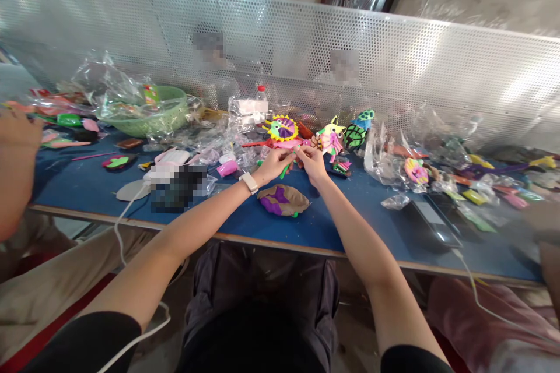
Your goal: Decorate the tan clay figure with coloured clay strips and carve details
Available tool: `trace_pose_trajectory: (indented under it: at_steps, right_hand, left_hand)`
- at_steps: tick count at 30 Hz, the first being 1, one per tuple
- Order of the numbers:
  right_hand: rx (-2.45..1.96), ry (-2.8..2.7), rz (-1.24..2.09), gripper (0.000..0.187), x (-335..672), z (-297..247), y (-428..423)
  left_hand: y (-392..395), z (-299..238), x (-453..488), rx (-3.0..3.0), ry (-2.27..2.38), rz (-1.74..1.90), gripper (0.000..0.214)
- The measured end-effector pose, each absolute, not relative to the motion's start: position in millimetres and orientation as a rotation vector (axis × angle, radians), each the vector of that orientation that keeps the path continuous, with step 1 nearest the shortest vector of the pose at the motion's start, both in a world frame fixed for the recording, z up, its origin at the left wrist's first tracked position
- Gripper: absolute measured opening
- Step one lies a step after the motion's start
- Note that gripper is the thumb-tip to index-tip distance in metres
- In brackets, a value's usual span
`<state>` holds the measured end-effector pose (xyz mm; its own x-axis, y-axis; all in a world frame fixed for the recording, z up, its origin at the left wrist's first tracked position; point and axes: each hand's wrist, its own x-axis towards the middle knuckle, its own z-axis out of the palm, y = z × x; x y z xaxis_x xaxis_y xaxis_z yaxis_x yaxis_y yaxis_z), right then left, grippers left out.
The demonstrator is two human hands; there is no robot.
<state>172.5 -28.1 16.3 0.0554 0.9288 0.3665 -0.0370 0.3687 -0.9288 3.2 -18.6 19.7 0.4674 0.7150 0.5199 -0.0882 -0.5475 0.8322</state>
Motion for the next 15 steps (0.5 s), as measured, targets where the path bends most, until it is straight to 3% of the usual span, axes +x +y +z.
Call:
trace_pose_trajectory:
  at_steps: [15]
  right_hand:
    - [-0.841, -1.274, 0.944, 0.074, 168.1, 18.8, -30.1]
  left_hand:
    - [-14.8, 17.3, 2.2, 1.868, 0.526, 1.186, 0.074]
